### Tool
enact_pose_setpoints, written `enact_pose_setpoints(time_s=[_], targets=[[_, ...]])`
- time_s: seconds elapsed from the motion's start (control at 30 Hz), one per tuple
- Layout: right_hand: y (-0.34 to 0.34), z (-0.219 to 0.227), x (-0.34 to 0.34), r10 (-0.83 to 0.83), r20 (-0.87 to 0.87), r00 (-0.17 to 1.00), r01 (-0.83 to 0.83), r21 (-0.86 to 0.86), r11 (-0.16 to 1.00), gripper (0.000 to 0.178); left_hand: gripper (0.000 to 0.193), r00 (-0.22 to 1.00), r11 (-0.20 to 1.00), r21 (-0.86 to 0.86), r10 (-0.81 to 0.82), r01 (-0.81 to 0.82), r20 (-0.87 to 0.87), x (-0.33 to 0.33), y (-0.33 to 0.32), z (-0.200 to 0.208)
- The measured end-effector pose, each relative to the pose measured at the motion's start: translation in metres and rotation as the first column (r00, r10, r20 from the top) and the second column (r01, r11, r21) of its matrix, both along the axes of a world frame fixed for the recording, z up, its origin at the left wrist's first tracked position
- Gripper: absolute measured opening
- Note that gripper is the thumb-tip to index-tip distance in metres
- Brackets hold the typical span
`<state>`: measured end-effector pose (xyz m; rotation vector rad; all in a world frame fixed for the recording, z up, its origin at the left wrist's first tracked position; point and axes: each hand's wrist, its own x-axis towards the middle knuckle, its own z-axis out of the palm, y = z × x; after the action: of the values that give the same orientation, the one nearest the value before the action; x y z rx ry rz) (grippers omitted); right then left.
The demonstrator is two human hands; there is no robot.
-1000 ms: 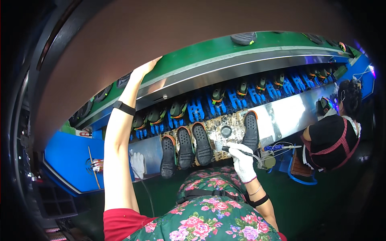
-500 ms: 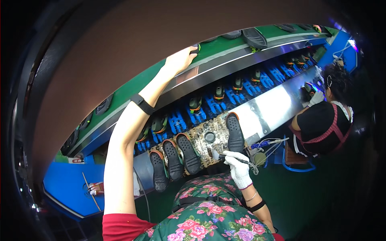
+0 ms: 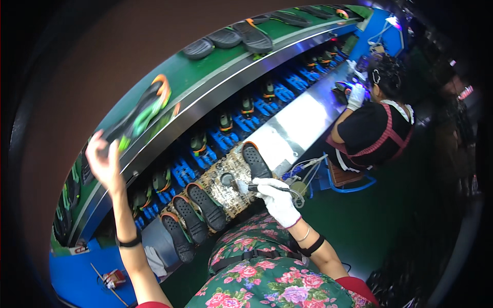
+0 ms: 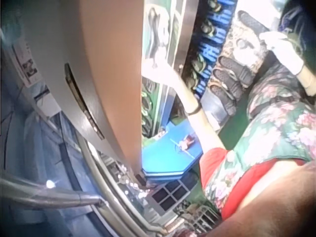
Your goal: Apply glue to shoe soles using a brush on an assembly line.
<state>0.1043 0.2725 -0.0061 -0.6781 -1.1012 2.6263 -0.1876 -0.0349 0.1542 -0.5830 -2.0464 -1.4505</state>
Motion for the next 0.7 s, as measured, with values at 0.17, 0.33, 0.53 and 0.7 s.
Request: enact_pose_setpoints(time_s=[0.17,0.33,0.53,0.7], targets=[[0.006,0.030,-0.016,-0.010,-0.273,0.962,0.110,0.356,0.928,0.022,0.040,0.961,0.857,0.434,0.237,-0.276,0.142,0.062,-0.043,0.014],[-0.002,0.078,-0.027,0.144,-0.388,0.910,0.123,0.586,0.801,0.023,0.016,0.870,0.932,0.323,-0.016,-0.165,0.492,0.078,-0.063,-0.040],[-0.039,0.106,-0.051,0.305,-0.464,0.832,-0.036,0.503,0.864,0.027,0.031,0.255,0.791,0.567,-0.513,-0.231,0.820,0.121,0.009,-0.115],[-0.056,0.096,-0.057,0.369,-0.273,0.888,-0.262,0.358,0.896,0.030,0.077,0.111,0.794,0.596,-0.586,-0.121,0.803,0.185,0.029,-0.174]])
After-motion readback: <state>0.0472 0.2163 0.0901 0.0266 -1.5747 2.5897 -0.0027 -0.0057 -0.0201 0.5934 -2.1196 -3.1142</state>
